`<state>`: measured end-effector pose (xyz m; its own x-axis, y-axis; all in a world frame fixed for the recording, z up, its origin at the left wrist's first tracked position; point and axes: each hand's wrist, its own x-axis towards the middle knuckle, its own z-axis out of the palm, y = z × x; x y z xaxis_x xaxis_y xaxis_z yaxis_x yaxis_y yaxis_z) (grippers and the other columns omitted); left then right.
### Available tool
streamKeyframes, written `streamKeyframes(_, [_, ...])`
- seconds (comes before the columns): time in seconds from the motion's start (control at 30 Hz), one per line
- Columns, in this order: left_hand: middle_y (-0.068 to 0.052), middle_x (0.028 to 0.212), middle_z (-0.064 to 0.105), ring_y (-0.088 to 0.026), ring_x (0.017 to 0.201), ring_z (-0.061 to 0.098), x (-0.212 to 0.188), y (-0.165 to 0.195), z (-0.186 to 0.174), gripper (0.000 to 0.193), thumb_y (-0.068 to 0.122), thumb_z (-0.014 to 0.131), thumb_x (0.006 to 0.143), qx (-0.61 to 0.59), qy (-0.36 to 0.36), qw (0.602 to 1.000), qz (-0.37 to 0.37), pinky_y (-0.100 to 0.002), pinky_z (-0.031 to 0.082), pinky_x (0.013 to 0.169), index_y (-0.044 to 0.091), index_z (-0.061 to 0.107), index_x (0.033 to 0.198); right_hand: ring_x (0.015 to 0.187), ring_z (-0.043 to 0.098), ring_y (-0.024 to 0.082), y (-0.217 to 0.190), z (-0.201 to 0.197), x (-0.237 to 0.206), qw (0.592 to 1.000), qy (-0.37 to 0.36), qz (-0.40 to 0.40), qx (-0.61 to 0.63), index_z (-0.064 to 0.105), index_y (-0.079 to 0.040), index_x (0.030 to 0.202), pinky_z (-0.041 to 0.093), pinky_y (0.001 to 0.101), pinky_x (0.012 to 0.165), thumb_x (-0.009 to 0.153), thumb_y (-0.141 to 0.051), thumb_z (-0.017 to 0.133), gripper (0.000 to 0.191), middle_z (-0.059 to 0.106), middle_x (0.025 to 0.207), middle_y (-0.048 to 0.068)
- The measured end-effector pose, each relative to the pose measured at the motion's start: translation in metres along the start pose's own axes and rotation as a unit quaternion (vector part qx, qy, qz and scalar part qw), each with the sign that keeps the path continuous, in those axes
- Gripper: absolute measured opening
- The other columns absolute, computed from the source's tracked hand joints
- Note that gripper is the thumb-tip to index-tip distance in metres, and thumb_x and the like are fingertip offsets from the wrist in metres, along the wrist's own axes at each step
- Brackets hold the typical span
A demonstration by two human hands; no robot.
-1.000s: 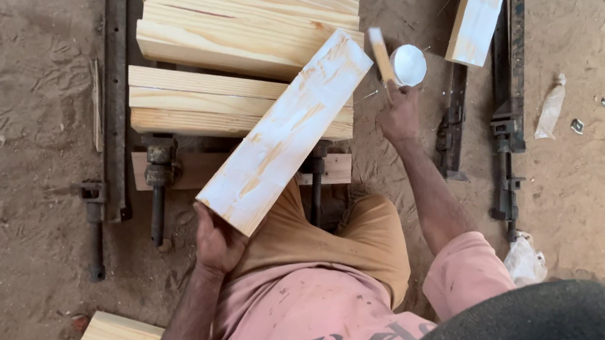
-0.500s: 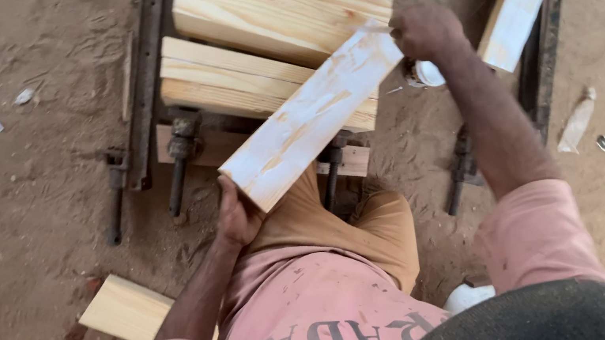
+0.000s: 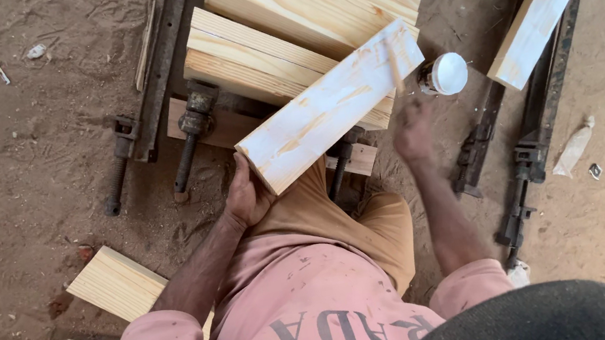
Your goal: The person sits on the ground and applies white paint to wooden planks with a brush, brushing the face and edges of each plank, then stacks the coated plank with finished ones and picks up the next bare plank. Another person nearby also paints planks from the same paint container.
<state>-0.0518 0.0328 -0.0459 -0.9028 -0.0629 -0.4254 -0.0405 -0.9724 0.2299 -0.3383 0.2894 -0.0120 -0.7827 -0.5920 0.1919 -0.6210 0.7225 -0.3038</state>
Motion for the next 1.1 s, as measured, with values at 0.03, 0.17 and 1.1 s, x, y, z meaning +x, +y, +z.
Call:
streamKeyframes(0.03, [-0.012, 0.154, 0.048, -0.027, 0.136, 0.052, 0.0, 0.0, 0.0, 0.087, 0.073, 0.024, 0.096, 0.005, 0.004, 1.0, -0.006, -0.048, 0.049, 0.108, 0.013, 0.031, 0.159, 0.117, 0.061, 0.039, -0.003, 0.011, -0.011, 1.0, -0.004, -0.028, 0.009, 0.059, -0.004, 0.14, 0.062, 0.0389, 0.095, 0.112, -0.01, 0.055, 0.029, 0.052, 0.14, 0.028])
streamKeyframes(0.17, [-0.014, 0.157, 0.047, -0.026, 0.141, 0.05, 0.0, 0.0, 0.0, 0.087, 0.071, 0.022, 0.1, -0.003, -0.007, 1.0, 0.007, -0.045, 0.048, 0.114, 0.011, 0.031, 0.161, 0.108, 0.065, 0.03, -0.047, 0.02, -0.066, 0.992, -0.073, -0.102, 0.024, 0.054, -0.019, 0.155, 0.064, 0.039, 0.084, 0.107, -0.001, 0.056, 0.051, 0.061, 0.128, 0.019])
streamKeyframes(1.1, [-0.011, 0.167, 0.035, -0.032, 0.153, 0.036, -0.011, -0.001, -0.003, 0.09, 0.078, 0.014, 0.098, -0.081, -0.11, 0.991, 0.006, -0.058, 0.032, 0.124, 0.019, 0.023, 0.166, 0.099, 0.067, 0.029, -0.057, 0.0, -0.1, 0.981, -0.025, -0.156, 0.11, 0.057, -0.001, 0.147, 0.062, 0.0342, 0.067, 0.105, 0.001, 0.06, 0.042, 0.061, 0.132, 0.023])
